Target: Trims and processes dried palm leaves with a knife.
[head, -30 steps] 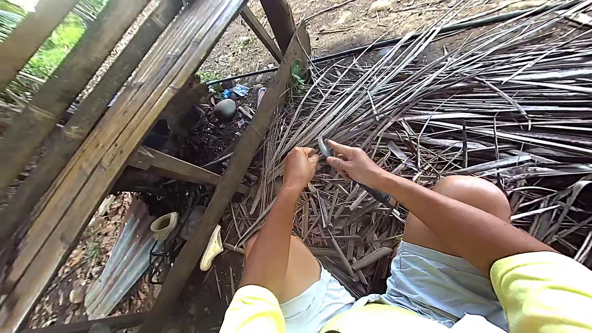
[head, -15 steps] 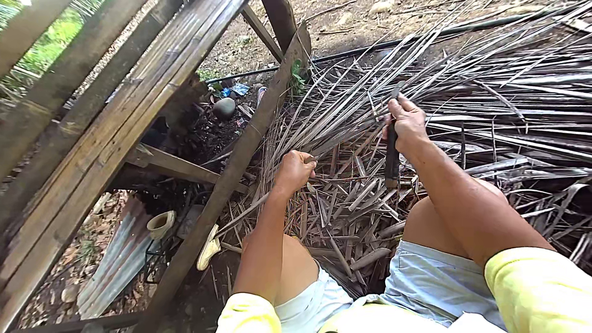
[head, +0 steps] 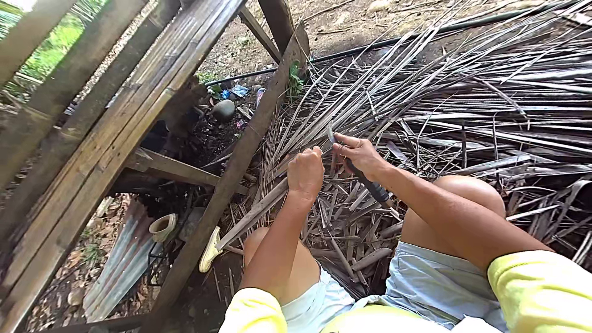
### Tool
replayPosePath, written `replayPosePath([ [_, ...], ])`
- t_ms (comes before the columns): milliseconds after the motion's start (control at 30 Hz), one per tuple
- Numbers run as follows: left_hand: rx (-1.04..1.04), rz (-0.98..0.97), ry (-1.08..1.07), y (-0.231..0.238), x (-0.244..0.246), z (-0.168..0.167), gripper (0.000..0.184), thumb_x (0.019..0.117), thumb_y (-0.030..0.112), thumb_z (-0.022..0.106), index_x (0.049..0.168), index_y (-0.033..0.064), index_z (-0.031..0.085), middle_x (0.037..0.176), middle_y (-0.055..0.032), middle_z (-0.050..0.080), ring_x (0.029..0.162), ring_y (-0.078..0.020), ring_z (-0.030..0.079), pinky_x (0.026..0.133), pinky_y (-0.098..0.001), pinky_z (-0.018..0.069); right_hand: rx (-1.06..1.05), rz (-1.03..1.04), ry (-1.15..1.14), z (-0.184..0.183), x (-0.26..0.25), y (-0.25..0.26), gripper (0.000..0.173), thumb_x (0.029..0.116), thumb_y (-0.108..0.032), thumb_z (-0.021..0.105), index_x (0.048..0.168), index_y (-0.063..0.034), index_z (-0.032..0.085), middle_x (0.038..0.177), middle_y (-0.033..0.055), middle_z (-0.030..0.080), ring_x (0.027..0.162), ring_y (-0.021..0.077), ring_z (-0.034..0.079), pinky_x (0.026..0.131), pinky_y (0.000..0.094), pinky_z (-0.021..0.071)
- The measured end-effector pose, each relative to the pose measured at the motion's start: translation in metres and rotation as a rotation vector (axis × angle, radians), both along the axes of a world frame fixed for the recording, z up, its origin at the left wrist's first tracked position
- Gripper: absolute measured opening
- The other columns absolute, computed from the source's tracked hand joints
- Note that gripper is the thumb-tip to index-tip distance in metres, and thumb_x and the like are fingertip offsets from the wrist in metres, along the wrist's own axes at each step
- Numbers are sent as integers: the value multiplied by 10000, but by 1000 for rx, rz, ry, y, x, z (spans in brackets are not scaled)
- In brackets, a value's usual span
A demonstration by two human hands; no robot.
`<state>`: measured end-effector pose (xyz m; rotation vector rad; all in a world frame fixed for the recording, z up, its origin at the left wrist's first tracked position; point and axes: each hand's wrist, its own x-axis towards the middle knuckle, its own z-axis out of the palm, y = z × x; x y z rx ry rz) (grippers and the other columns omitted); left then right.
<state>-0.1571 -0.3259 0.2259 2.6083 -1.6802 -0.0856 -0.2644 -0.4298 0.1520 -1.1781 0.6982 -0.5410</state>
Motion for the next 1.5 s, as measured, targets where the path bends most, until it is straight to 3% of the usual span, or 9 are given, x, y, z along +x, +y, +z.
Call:
replayPosePath([
  [400, -83, 42, 67, 23, 22, 15, 269, 1053, 140, 533, 1195, 65, 750, 1083, -183, 750, 1009, -376, 726, 843, -581, 555, 128, -592, -143, 0, -47, -89, 369, 1105, -277, 479, 1464, -194, 465, 757, -39, 500, 488, 74, 500, 433, 233, 485],
  [600, -15, 27, 206, 8, 29, 0, 296, 1058, 162, 524, 1248, 102, 744, 1117, -175, 754, 1056, -375, 717, 908, -605, 531, 143, -36, -158, 13, -29, -17, 336, 1106, -195, 422, 1414, -83, 498, 649, -41, 515, 471, 69, 525, 441, 234, 502],
  [733, 39, -34, 322, 2, 26, 1, 321, 1049, 177, 565, 1335, 105, 691, 1168, -174, 739, 1089, -364, 706, 945, -604, 527, 287, -24, -235, 6, -15, -8, 362, 1120, -270, 402, 1449, -173, 517, 664, -45, 489, 472, 72, 504, 433, 231, 490],
  [900, 156, 26, 518, 9, 61, 1, 266, 1050, 237, 597, 1168, 26, 710, 970, -156, 735, 880, -293, 712, 858, -530, 564, 251, -288, -328, 8, -35, -58, 327, 1127, -312, 377, 1400, -223, 534, 656, -64, 482, 490, 73, 508, 462, 237, 494],
  [1000, 164, 80, 688, 15, 69, 8, 281, 1063, 240, 603, 993, -16, 692, 789, -82, 700, 636, -134, 609, 652, -327, 520, 240, -376, -366, 9, -48, -75, 316, 1132, -321, 354, 1364, -223, 545, 651, -71, 486, 485, 61, 517, 467, 215, 500],
  [1167, 130, 153, 763, 11, 68, 10, 251, 1080, 223, 567, 1041, -5, 664, 803, -66, 733, 544, -77, 581, 537, -241, 478, 130, -325, -259, 17, -42, -49, 203, 1122, -292, 404, 1148, -166, 560, 619, -68, 498, 462, 70, 505, 455, 235, 496],
  [1300, 9, 163, 650, -1, 65, 0, 229, 1060, 212, 607, 1022, 27, 737, 813, -48, 741, 554, -103, 599, 575, -301, 524, 17, 96, -161, 17, -28, 1, 429, 1088, -186, 437, 1502, -75, 426, 680, -34, 520, 490, 78, 518, 465, 245, 504],
  [1400, -52, 139, 603, -9, 61, -6, 192, 1042, 183, 628, 1002, 45, 757, 824, -44, 746, 589, -122, 611, 622, -344, 530, -4, 349, -120, 10, -12, 22, 573, 1064, -159, 496, 1597, -84, 300, 669, -7, 510, 478, 90, 504, 461, 248, 484],
  [1500, -112, 95, 570, -10, 55, -7, 175, 987, 65, 614, 855, 38, 724, 754, -47, 686, 586, -126, 576, 615, -358, 505, -53, 405, -97, 4, -4, 25, 585, 1070, -152, 501, 1611, -113, 282, 662, 21, 515, 450, 103, 490, 440, 251, 472],
])
